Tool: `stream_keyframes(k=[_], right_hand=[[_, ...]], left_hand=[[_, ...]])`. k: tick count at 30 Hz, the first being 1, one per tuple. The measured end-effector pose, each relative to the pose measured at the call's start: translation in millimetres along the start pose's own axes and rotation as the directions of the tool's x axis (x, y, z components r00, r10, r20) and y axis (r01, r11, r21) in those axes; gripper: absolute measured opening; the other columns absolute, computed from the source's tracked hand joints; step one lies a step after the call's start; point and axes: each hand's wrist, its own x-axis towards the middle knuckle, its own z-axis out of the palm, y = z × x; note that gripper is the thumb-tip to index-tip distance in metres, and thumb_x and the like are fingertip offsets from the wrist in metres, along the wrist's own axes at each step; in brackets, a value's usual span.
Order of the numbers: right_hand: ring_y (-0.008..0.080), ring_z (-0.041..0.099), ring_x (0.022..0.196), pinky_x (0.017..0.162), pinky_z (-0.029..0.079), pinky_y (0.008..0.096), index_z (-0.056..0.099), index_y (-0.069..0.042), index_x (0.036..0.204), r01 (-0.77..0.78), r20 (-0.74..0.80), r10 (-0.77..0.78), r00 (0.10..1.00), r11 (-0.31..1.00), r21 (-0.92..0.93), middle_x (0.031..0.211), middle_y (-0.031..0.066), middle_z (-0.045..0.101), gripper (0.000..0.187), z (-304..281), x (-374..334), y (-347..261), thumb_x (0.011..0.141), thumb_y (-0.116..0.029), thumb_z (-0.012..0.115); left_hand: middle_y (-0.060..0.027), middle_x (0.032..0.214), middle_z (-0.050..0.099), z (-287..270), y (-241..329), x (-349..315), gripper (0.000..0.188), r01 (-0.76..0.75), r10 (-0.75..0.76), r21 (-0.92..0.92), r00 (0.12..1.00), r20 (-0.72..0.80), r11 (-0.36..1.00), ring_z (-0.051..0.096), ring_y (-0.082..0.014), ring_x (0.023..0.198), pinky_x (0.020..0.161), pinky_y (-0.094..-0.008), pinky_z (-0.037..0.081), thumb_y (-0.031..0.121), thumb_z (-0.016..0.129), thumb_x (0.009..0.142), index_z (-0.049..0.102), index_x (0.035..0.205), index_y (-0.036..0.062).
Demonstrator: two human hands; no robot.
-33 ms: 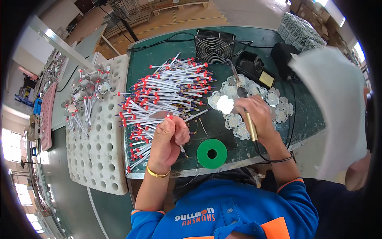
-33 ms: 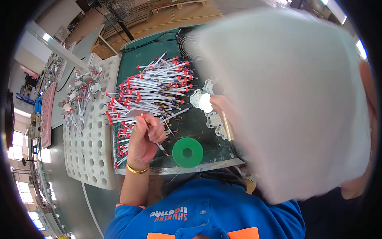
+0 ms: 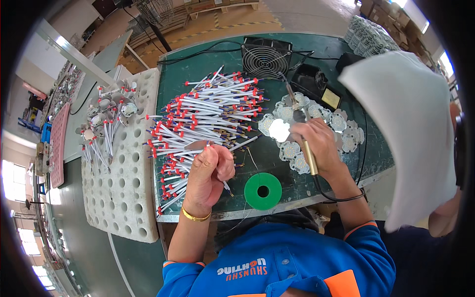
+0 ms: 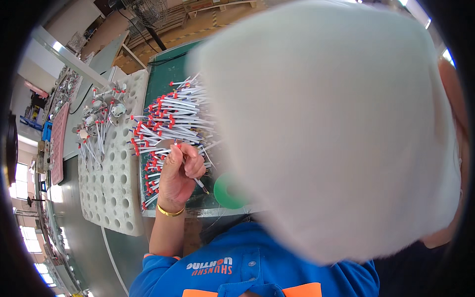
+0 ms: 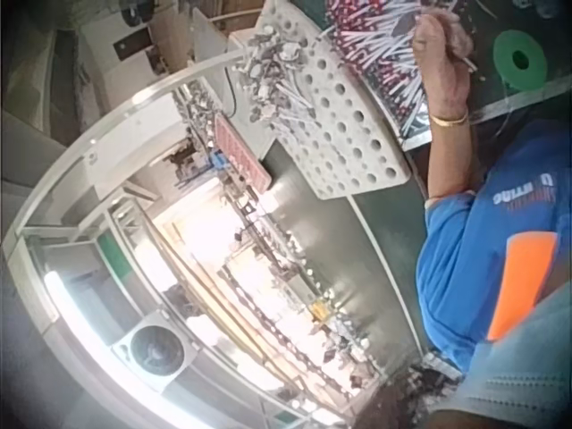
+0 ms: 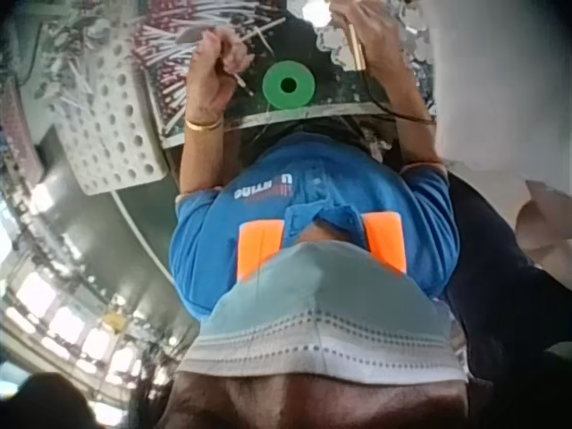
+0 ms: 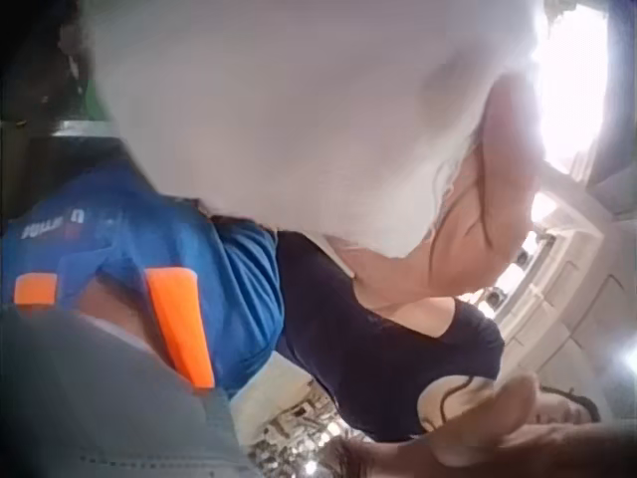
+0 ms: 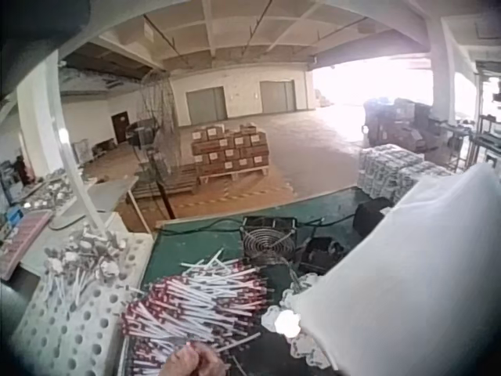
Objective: The person solders wires onto LED circuit boards using a soldering iron and solder wire, and places the assembled components into a foam holder.
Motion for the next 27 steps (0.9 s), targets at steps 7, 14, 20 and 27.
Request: stream_keyframes(k=[7, 14, 20, 27], right_hand=[[0.0291, 0.053, 0.079, 0.075, 0.038, 0.0389, 0.047, -0.008, 0.096, 0.040, 0.325, 0.034, 0.945, 0.975, -0.217, 0.081, 0.0102, 0.053, 0.038, 6.8, 9.7, -12.6, 0.065, -0.011, 0.069], [0.0299, 0.055, 0.085, 0.075, 0.040, 0.0402, 0.045, -0.007, 0.096, 0.107, 0.193, -0.075, 0.978, 0.981, -0.163, 0.087, 0.0116, 0.056, 0.037, 20.7, 6.3, -9.5, 0.065, -0.005, 0.066], [0.0299, 0.055, 0.070, 0.064, 0.042, 0.0392, 0.048, -0.006, 0.095, 0.124, 0.109, -0.102, 0.989, 0.966, -0.225, 0.077, 0.0128, 0.056, 0.033, 19.7, 7.9, -6.2, 0.065, 0.002, 0.059], [0.0294, 0.052, 0.064, 0.060, 0.042, 0.0384, 0.052, -0.004, 0.087, 0.136, 0.063, -0.125, 0.990, 0.963, -0.232, 0.071, 0.0114, 0.053, 0.025, 19.3, 5.3, -0.2, 0.064, 0.001, 0.058]], left_hand=[[-0.0018, 0.059, 0.051, 24.2, 6.7, 11.0, 0.022, -0.022, 0.270, 0.788, 0.945, -0.185, 0.615, 0.041, -0.0103, 0.051, 0.048, -0.0252, 0.034, 0.020, 0.056, 0.087, 0.065, 0.094, 0.0015], [-0.0190, 0.074, 0.058, 13.0, -13.2, 31.2, 0.017, -0.027, 0.365, 0.988, 0.928, 0.080, -0.150, 0.057, -0.0362, 0.066, 0.057, -0.0428, 0.044, 0.016, 0.062, 0.076, 0.062, 0.073, -0.0004], [-0.0133, 0.080, 0.055, 15.2, -28.7, 47.5, 0.013, -0.045, 0.286, 0.933, 0.945, 0.155, -0.358, 0.060, -0.0309, 0.064, 0.055, -0.0400, 0.049, 0.014, 0.063, 0.074, 0.060, 0.079, 0.0022], [-0.0128, 0.081, 0.055, 16.2, -22.9, 44.4, 0.010, -0.029, 0.283, 0.951, 0.951, 0.120, -0.308, 0.059, -0.0326, 0.067, 0.058, -0.0411, 0.047, 0.008, 0.061, 0.073, 0.058, 0.082, 0.0036]])
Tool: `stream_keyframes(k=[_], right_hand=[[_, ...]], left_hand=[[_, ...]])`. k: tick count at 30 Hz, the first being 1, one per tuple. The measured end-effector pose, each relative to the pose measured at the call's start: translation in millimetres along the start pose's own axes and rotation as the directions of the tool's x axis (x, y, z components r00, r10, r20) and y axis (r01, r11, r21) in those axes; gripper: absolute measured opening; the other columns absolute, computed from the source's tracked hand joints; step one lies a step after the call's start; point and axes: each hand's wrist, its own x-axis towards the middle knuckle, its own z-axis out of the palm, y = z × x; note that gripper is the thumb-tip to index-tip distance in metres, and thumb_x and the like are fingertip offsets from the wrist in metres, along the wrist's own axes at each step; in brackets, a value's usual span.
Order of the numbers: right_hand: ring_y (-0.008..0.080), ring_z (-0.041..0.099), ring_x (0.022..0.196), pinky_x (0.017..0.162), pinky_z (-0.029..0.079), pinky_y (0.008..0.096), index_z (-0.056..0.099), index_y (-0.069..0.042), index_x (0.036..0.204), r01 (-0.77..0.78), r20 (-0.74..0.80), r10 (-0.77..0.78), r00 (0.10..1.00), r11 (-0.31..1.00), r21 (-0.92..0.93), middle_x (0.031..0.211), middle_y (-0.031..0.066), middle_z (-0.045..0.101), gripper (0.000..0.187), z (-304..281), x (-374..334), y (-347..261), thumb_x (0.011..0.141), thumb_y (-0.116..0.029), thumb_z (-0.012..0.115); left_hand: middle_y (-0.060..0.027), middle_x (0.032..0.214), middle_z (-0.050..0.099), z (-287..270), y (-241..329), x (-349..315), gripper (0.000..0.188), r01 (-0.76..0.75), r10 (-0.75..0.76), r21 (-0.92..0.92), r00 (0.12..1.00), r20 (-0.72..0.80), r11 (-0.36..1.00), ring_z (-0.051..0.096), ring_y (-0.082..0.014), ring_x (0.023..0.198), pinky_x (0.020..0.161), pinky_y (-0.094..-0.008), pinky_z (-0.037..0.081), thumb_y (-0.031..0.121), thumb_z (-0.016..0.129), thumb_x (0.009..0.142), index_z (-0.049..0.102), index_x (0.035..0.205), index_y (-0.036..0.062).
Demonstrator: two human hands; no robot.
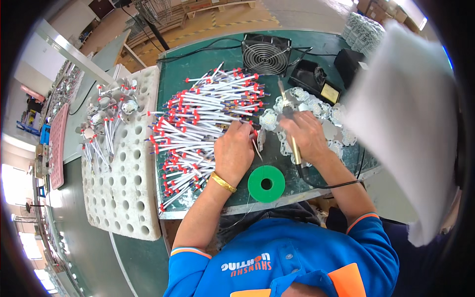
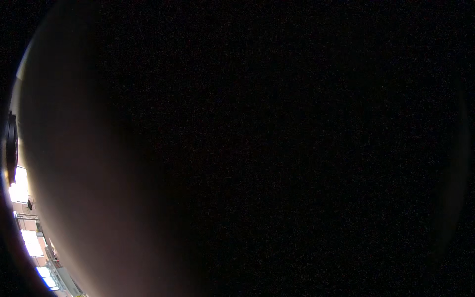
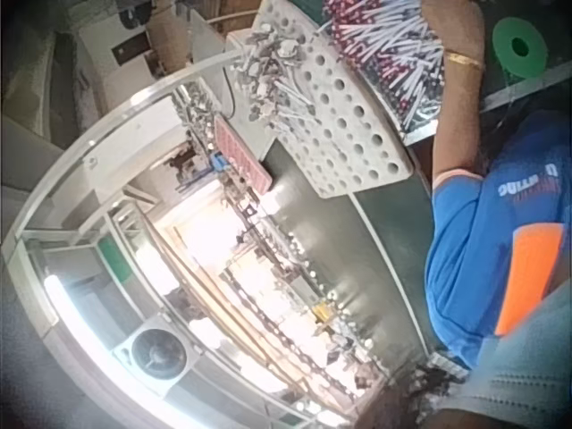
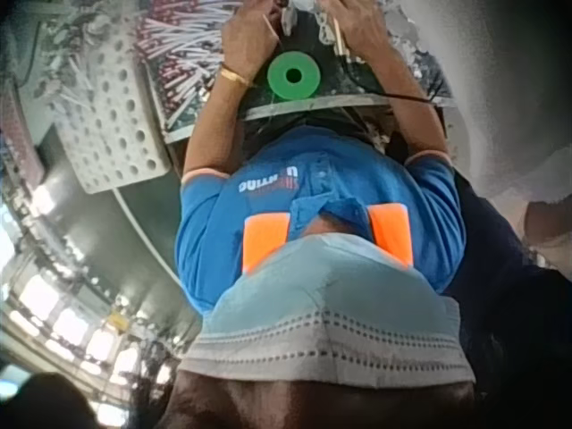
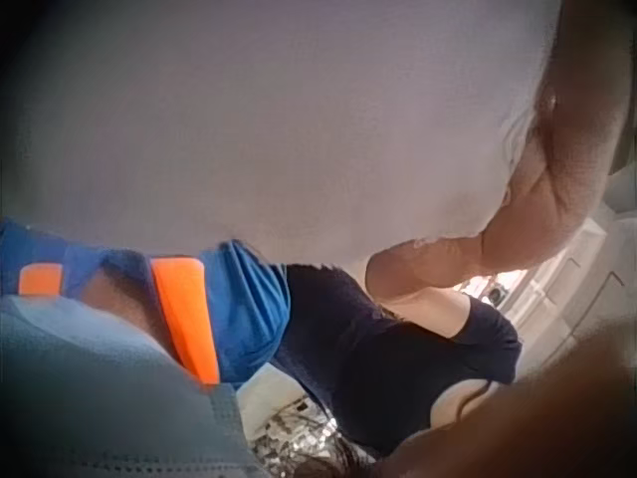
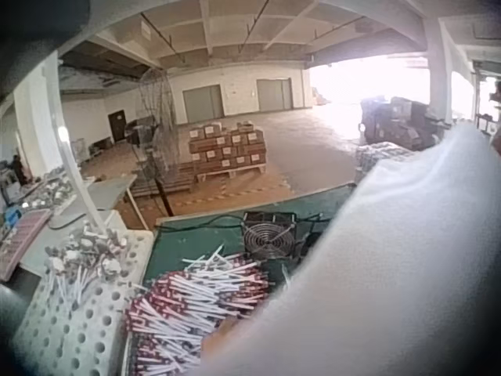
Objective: The person solders wires onto LED circuit boards using a soldering iron and solder wire, and places the assembled components into a foam holder.
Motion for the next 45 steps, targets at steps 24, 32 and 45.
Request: stream_keyframes(k=[24, 32, 45], right_hand=[[0.0253, 0.057, 0.072, 0.064, 0.044, 0.0341, 0.053, -0.002, 0.098, -0.210, -0.111, 0.250, 0.962, 0.934, 0.290, 0.082, 0.0138, 0.057, 0.030, 20.1, -12.5, -26.6, 0.069, 0.000, 0.060], [0.0215, 0.059, 0.075, 0.066, 0.046, 0.0312, 0.051, -0.002, 0.100, -0.285, -0.114, 0.362, 0.925, 0.862, 0.419, 0.086, 0.0132, 0.059, 0.027, 17.2, -12.5, -32.9, 0.074, -0.001, 0.059], [0.0153, 0.062, 0.079, 0.069, 0.049, 0.0266, 0.049, -0.002, 0.104, -0.391, -0.102, 0.522, 0.847, 0.741, 0.547, 0.094, 0.0122, 0.061, 0.023, 8.3, -22.5, -24.2, 0.082, -0.003, 0.058]], left_hand=[[-0.0082, 0.094, 0.056, -18.7, -54.7, -42.2, 0.030, 0.173, -0.299, -0.976, 0.932, 0.206, -0.133, 0.056, -0.0135, 0.075, 0.065, -0.0258, 0.047, 0.013, 0.057, 0.084, 0.048, 0.112, 0.0041], [-0.0100, 0.103, 0.053, -7.2, -64.6, -53.7, 0.038, 0.162, -0.222, -0.986, 0.963, 0.150, 0.037, 0.057, -0.0145, 0.081, 0.071, -0.0276, 0.047, 0.009, 0.056, 0.082, 0.044, 0.117, 0.0040], [-0.0128, 0.111, 0.055, -9.3, -9.2, -14.9, 0.051, 0.169, -0.023, -0.981, 0.986, 0.168, 0.093, 0.057, -0.0177, 0.082, 0.076, -0.0311, 0.047, 0.010, 0.059, 0.077, 0.043, 0.125, 0.0053]])
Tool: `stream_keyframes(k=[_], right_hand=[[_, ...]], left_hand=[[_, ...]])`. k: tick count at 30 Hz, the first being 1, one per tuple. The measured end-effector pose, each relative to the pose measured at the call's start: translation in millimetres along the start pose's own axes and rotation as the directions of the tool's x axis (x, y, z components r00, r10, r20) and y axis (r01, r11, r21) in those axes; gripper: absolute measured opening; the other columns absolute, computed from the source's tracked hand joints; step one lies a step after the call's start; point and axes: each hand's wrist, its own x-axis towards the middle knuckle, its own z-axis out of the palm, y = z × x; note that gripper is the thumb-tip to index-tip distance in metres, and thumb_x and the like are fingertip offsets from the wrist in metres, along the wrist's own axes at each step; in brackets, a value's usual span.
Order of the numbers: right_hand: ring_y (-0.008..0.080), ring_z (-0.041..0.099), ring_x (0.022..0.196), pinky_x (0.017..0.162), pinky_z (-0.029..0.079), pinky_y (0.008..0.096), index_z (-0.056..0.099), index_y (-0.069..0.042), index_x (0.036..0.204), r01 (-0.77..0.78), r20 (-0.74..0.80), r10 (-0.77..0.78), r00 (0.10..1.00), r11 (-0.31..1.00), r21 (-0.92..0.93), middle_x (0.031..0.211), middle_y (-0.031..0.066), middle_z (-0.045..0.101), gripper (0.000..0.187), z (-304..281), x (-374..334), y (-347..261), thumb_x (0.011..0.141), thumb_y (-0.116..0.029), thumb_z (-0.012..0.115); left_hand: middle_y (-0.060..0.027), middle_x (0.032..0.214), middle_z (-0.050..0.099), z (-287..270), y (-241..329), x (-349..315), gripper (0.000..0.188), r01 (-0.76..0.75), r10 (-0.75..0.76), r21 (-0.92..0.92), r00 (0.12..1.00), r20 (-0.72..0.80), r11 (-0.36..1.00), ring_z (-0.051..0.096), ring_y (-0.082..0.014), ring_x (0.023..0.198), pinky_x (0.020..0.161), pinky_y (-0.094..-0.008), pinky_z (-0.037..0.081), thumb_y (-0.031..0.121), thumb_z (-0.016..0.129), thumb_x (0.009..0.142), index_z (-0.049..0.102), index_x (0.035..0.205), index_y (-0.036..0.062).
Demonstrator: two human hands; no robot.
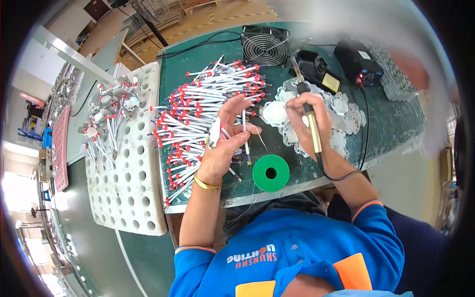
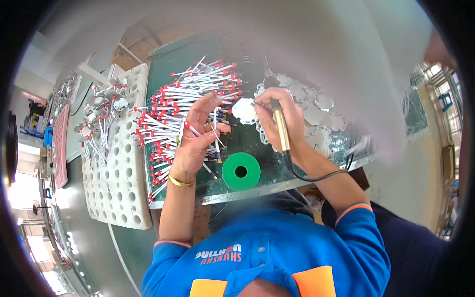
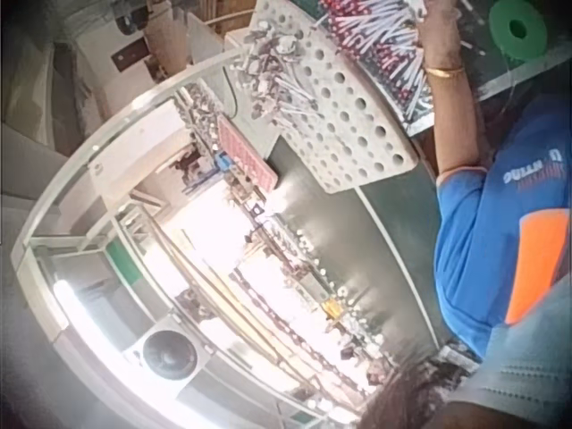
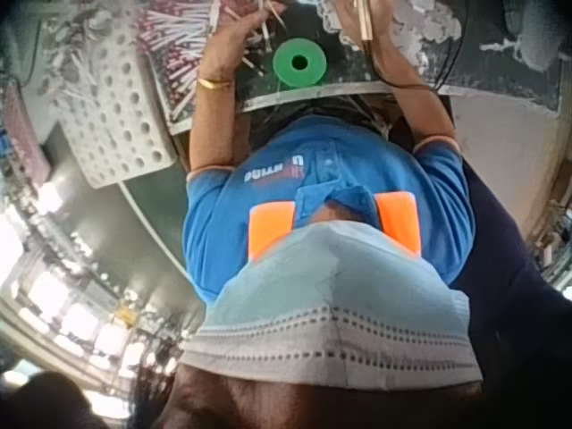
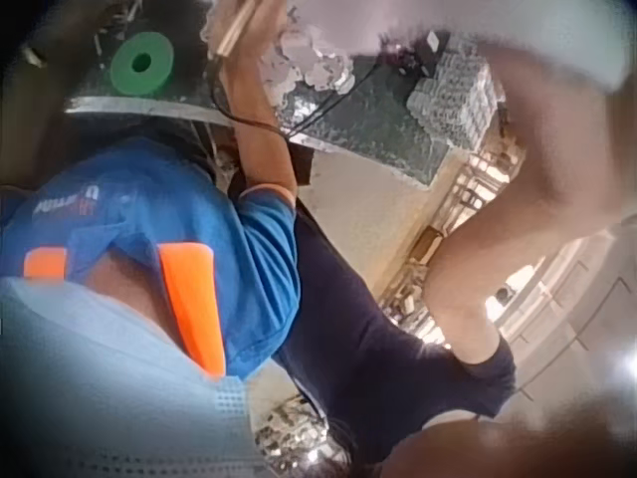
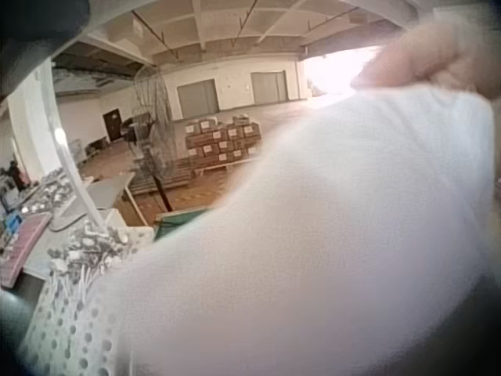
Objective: The person solders wires onto LED circuit boards using a soldering iron and solder wire, and places the assembled components into a foam holder.
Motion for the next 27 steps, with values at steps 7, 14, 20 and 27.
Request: stream_keyframes(k=[7, 14, 20, 27], right_hand=[[0.0105, 0.058, 0.063, 0.057, 0.045, 0.0220, 0.049, -0.003, 0.095, 0.077, -0.064, -0.069, 0.996, 0.987, 0.142, 0.078, 0.0062, 0.057, 0.022, 14.3, 21.9, -11.7, 0.078, 0.003, 0.062], [0.0089, 0.058, 0.066, 0.061, 0.046, 0.0211, 0.048, -0.002, 0.097, 0.047, -0.106, -0.025, 0.994, 0.977, 0.209, 0.083, 0.0054, 0.059, 0.024, 13.3, 22.5, -6.6, 0.078, 0.004, 0.061], [0.0087, 0.058, 0.066, 0.060, 0.046, 0.0218, 0.048, -0.002, 0.096, 0.005, -0.085, 0.018, 0.996, 0.963, 0.269, 0.083, 0.0057, 0.058, 0.023, 16.0, 24.6, -9.2, 0.078, 0.003, 0.061], [0.0129, 0.058, 0.062, 0.055, 0.046, 0.0245, 0.048, -0.004, 0.095, 0.071, -0.086, -0.062, 0.994, 0.992, 0.109, 0.079, 0.0060, 0.055, 0.025, 14.5, 32.3, -16.1, 0.076, 0.004, 0.062]], left_hand=[[-0.0087, 0.112, 0.056, -18.8, 2.1, 4.8, 0.041, 0.118, -0.119, 0.026, 0.991, 0.058, 0.993, 0.059, -0.0154, 0.084, 0.076, -0.0262, 0.045, 0.010, 0.055, 0.085, 0.043, 0.124, 0.0046], [-0.0097, 0.125, 0.045, -11.9, -3.0, 8.4, 0.047, -0.072, 0.066, 0.118, 0.997, 0.049, 0.990, 0.059, -0.0152, 0.087, 0.073, -0.0243, 0.044, 0.015, 0.058, 0.086, 0.037, 0.127, 0.0040], [-0.0107, 0.123, 0.045, 5.3, -4.7, 11.4, 0.051, -0.060, 0.062, 0.054, 0.997, -0.038, 0.997, 0.059, -0.0145, 0.089, 0.069, -0.0214, 0.044, 0.014, 0.057, 0.087, 0.033, 0.131, 0.0050], [-0.0059, 0.094, 0.060, 10.7, -8.5, 18.6, 0.035, 0.123, -0.116, 0.092, 0.990, -0.077, 0.988, 0.057, -0.0093, 0.078, 0.063, -0.0202, 0.044, 0.004, 0.052, 0.088, 0.044, 0.122, -0.0014]])
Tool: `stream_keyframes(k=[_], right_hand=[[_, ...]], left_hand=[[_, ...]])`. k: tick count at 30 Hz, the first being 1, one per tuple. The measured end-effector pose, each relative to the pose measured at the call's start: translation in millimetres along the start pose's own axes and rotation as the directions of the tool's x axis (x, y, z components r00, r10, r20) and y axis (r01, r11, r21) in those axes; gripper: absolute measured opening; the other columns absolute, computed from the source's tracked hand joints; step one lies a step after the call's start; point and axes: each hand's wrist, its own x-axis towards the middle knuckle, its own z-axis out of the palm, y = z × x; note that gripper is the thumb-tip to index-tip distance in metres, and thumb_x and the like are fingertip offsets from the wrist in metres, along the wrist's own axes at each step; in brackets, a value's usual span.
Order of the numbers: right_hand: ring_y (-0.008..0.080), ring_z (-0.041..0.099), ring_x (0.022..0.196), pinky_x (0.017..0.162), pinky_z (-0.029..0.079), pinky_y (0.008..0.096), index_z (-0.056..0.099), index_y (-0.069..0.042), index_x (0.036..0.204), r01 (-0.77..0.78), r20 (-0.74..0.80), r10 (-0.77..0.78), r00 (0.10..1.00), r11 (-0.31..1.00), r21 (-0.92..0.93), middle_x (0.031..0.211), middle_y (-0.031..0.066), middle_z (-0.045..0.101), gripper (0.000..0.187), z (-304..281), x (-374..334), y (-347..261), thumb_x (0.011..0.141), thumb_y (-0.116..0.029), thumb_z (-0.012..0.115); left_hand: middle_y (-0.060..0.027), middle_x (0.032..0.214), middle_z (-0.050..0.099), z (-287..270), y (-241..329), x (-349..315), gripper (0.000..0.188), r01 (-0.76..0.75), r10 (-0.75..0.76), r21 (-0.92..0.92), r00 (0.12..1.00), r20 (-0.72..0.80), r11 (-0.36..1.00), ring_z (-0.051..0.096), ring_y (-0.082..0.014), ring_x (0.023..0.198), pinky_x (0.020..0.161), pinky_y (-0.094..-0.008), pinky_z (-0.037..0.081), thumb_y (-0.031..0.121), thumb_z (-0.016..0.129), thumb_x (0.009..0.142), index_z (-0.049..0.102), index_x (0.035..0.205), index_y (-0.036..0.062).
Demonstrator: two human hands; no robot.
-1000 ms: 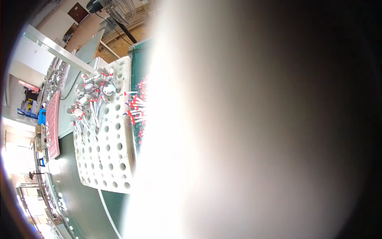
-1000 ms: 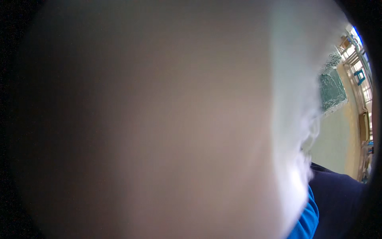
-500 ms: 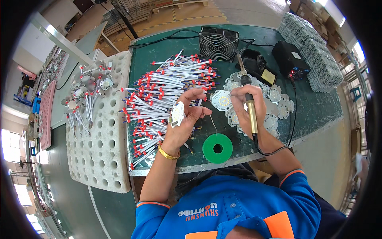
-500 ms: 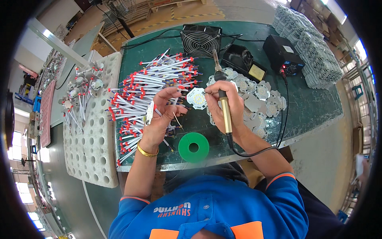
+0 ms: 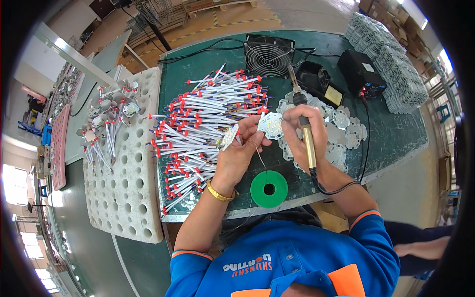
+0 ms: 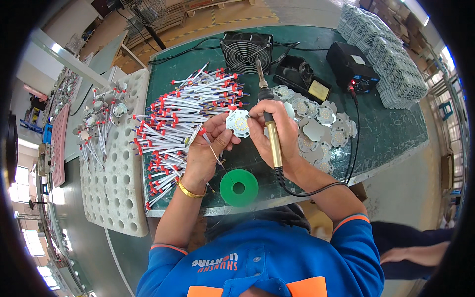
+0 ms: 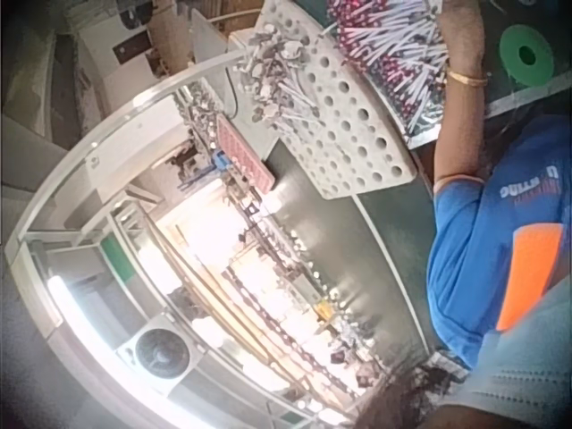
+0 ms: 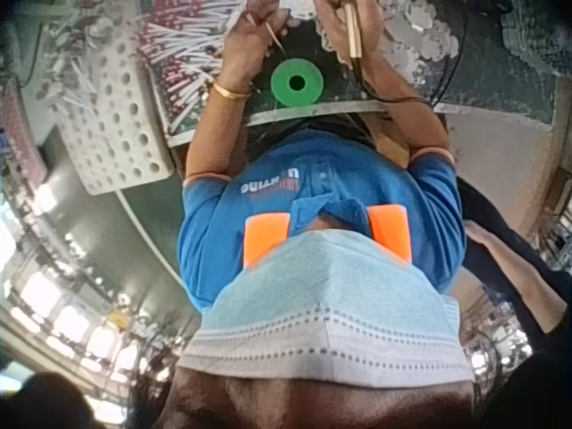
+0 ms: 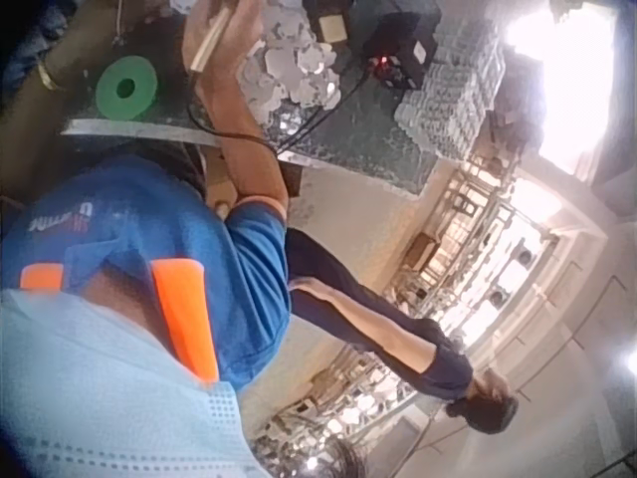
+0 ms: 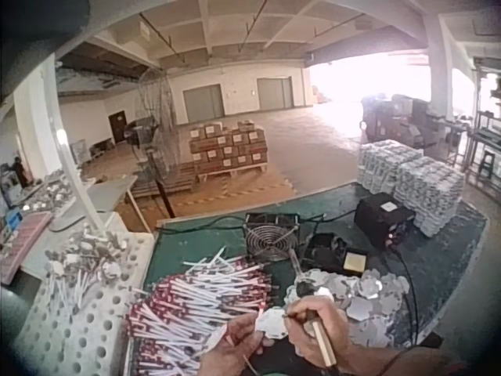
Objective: The person solders wires onto LED circuit boards using a soldering iron and solder wire, and places the assembled components into a foam holder.
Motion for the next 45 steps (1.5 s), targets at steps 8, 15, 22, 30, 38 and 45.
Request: stream_keyframes(k=[8, 15, 22, 30, 38, 45], right_hand=[[0.0187, 0.056, 0.059, 0.053, 0.044, 0.0280, 0.049, -0.005, 0.095, 0.057, 0.011, -0.057, 0.998, 0.995, -0.079, 0.076, 0.0102, 0.057, 0.029, -2.3, -5.9, 3.6, 0.073, 0.002, 0.066], [0.0140, 0.054, 0.058, 0.052, 0.043, 0.0267, 0.049, -0.005, 0.097, 0.065, -0.037, -0.070, 0.997, 0.991, -0.115, 0.075, 0.0076, 0.056, 0.030, -4.3, -6.4, 4.8, 0.074, 0.000, 0.067], [0.0088, 0.044, 0.059, 0.053, 0.039, 0.0220, 0.049, -0.004, 0.099, -0.010, -0.074, 0.007, 0.997, 0.999, -0.047, 0.080, 0.0052, 0.050, 0.028, -12.2, -4.0, 14.3, 0.077, -0.003, 0.066], [0.0093, 0.048, 0.058, 0.052, 0.041, 0.0228, 0.049, -0.005, 0.099, 0.066, -0.020, -0.068, 0.997, 0.994, -0.086, 0.079, 0.0058, 0.053, 0.029, -10.6, -3.7, 13.3, 0.077, -0.004, 0.067], [0.0117, 0.052, 0.060, 0.053, 0.042, 0.0243, 0.050, -0.005, 0.098, 0.080, -0.021, -0.082, 0.996, 0.993, -0.087, 0.079, 0.0073, 0.055, 0.029, -9.0, -6.8, 12.5, 0.076, -0.005, 0.069], [0.0184, 0.054, 0.060, 0.055, 0.044, 0.0287, 0.051, -0.005, 0.095, 0.174, -0.012, -0.175, 0.985, 0.983, -0.066, 0.079, 0.0085, 0.057, 0.025, -12.5, -5.4, 13.2, 0.077, -0.005, 0.067]], left_hand=[[-0.0011, 0.081, 0.057, 2.5, -2.0, 2.7, 0.032, 0.026, -0.025, -0.185, 1.000, 0.007, 0.982, 0.052, -0.0066, 0.069, 0.057, -0.0186, 0.038, 0.011, 0.054, 0.089, 0.049, 0.119, 0.0036], [0.0003, 0.068, 0.057, -4.7, -7.7, 1.9, 0.030, 0.102, -0.089, -0.171, 0.992, 0.085, 0.980, 0.051, -0.0054, 0.058, 0.052, -0.0165, 0.037, 0.026, 0.050, 0.092, 0.051, 0.113, 0.0052], [-0.0018, 0.071, 0.058, -4.8, 5.9, -1.9, 0.036, 0.179, -0.156, -0.105, 0.968, 0.199, 0.978, 0.048, -0.0057, 0.056, 0.049, -0.0172, 0.034, 0.016, 0.053, 0.089, 0.047, 0.122, 0.0035], [-0.0037, 0.078, 0.062, -3.3, 6.4, -4.4, 0.021, 0.206, -0.186, -0.087, 0.963, 0.193, 0.975, 0.047, -0.0035, 0.054, 0.045, -0.0149, 0.030, 0.019, 0.053, 0.090, 0.057, 0.104, 0.0043], [-0.0029, 0.075, 0.062, -4.4, 6.6, -4.8, 0.020, 0.234, -0.223, -0.047, 0.959, 0.177, 0.971, 0.045, -0.0027, 0.052, 0.044, -0.0149, 0.028, 0.020, 0.055, 0.089, 0.059, 0.101, 0.0044], [-0.0018, 0.072, 0.060, -2.9, 5.5, -3.7, 0.019, 0.244, -0.226, -0.079, 0.956, 0.187, 0.967, 0.040, -0.0026, 0.049, 0.043, -0.0165, 0.026, 0.020, 0.055, 0.089, 0.060, 0.097, 0.0041]])
